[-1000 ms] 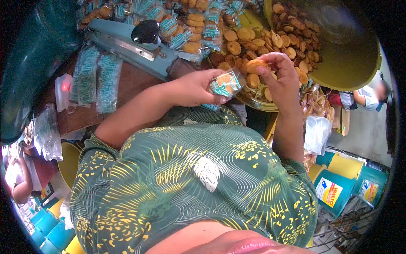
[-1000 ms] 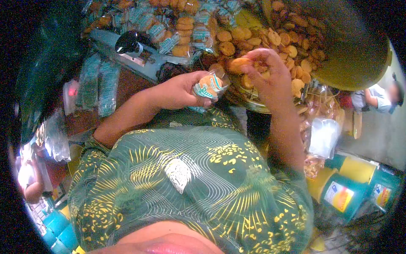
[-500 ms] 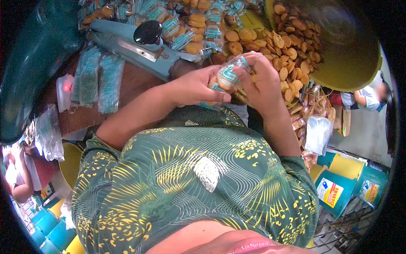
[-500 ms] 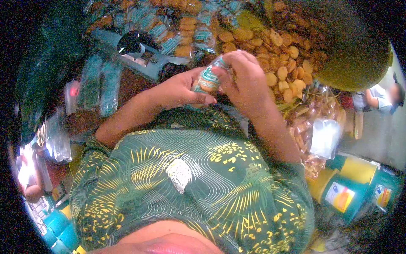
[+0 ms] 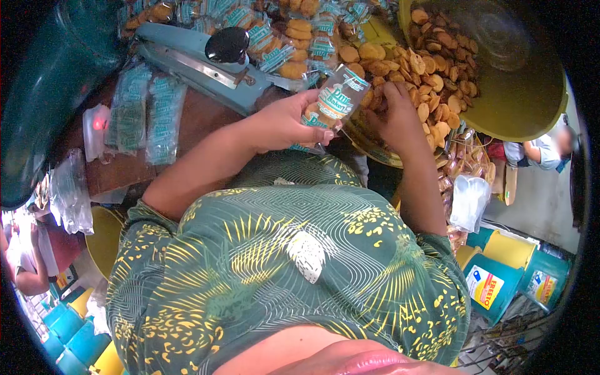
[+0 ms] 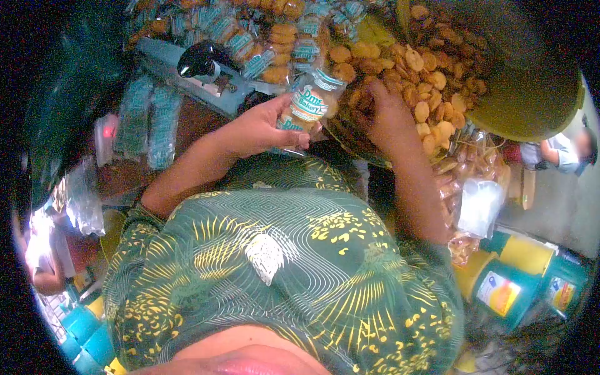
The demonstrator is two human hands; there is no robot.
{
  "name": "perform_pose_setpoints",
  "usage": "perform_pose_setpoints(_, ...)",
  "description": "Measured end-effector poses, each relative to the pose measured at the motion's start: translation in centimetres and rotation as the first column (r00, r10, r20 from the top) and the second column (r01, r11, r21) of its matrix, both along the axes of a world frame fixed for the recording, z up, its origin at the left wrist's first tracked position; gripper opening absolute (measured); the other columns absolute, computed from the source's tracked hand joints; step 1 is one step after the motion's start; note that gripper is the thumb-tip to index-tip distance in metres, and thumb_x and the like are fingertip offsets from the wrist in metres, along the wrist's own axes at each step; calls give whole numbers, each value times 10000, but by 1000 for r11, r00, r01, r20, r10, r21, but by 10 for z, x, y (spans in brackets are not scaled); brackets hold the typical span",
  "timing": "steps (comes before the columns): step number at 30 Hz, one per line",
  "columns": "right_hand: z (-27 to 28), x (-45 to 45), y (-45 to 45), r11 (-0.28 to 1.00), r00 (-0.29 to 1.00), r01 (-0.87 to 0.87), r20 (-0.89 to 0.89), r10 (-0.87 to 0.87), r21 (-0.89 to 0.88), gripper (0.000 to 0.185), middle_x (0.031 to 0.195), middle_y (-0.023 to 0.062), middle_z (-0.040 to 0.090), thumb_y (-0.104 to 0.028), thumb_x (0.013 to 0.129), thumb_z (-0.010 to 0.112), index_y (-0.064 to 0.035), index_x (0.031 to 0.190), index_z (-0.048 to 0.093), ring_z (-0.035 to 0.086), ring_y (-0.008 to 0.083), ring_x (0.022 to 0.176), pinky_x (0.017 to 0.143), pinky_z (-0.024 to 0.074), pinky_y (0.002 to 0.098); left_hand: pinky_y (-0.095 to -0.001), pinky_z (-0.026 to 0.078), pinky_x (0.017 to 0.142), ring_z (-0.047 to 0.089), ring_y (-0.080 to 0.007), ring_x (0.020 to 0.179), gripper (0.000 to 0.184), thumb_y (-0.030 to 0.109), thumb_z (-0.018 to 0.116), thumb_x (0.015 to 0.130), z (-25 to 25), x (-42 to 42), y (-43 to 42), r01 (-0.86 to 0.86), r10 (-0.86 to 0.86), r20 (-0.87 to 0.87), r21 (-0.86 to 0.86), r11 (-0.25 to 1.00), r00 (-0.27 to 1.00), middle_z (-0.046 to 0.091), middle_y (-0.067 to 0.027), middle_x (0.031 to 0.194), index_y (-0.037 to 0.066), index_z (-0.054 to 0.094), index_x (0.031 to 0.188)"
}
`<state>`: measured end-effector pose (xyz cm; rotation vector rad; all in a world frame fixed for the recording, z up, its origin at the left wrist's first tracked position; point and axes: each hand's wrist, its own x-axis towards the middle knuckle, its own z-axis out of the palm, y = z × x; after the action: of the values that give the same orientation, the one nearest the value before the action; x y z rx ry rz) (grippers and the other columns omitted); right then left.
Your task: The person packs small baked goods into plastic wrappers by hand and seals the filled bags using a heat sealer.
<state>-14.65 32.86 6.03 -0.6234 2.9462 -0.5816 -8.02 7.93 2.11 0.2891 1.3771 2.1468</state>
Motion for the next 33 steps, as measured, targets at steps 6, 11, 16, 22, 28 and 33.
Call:
perform_pose_setpoints(6, -2, -9, 5, 998, 989, -70, -131, 70, 8, 378, 1020, 162, 562, -2, 706, 686, -36, 1054, 542, 577, 350, 967, 827, 493, 402, -303, 522, 859, 618, -132, 979, 611, 138, 763, 827, 2, 1, 2, -13, 11, -22, -80, 997, 1000, 635, -46, 1112, 40, 437, 1335)
perform_pose_setpoints(11, -8, -15, 8, 992, 985, -74, -161, 57, -98, 314, 1013, 100, 584, 47, 751, 643, -27, 1046, 564, 587, 226, 965, 810, 490, 320, -327, 505, 908, 615, -161, 1046, 665, 169, 781, 821, -2, 0, 1, -7, 0, -59, -124, 992, 998, 640, -55, 1156, 44, 430, 1371)
perform_pose_setpoints(16, 23, -13, -4, 593, 997, -44, 1, 75, -804, 191, 1044, 103, 648, -17, 857, 663, -25, 1038, 603, 635, 201, 985, 866, 512, 327, -324, 498, 910, 606, -150, 1049, 655, 171, 776, 825, -2, -2, -1, 14, -52, -146, -247, 969, 988, 640, -58, 1152, 47, 436, 1371)
perform_pose_setpoints(22, 31, -9, -20, 672, 889, -319, 34, 456, -668, 118, 996, 73, 666, -5, 903, 621, 13, 1017, 642, 624, 154, 943, 847, 499, 287, -313, 479, 913, 597, -124, 1019, 624, 197, 790, 815, 9, -1, 7, 10, -59, -248, -194, 981, 967, 639, -34, 1133, 60, 474, 1335)
perform_pose_setpoints(28, 30, -16, -22, 869, 958, -274, -200, 207, -413, 228, 999, 147, 667, -106, 880, 645, -32, 1094, 667, 643, 305, 966, 863, 507, 374, -325, 484, 919, 608, -145, 1035, 647, 226, 799, 811, 5, -3, -2, -13, -5, -140, -128, 992, 990, 636, -39, 1132, 62, 466, 1341)
perform_pose_setpoints(33, -10, -12, 1, 979, 980, -198, 23, 199, -38, 358, 1058, 179, 669, -140, 798, 719, -65, 1137, 630, 632, 373, 1015, 881, 505, 444, -335, 490, 928, 621, -176, 1076, 675, 240, 799, 812, 5, 0, -4, -9, 6, -66, -58, 998, 998, 637, -51, 1150, 62, 445, 1357)
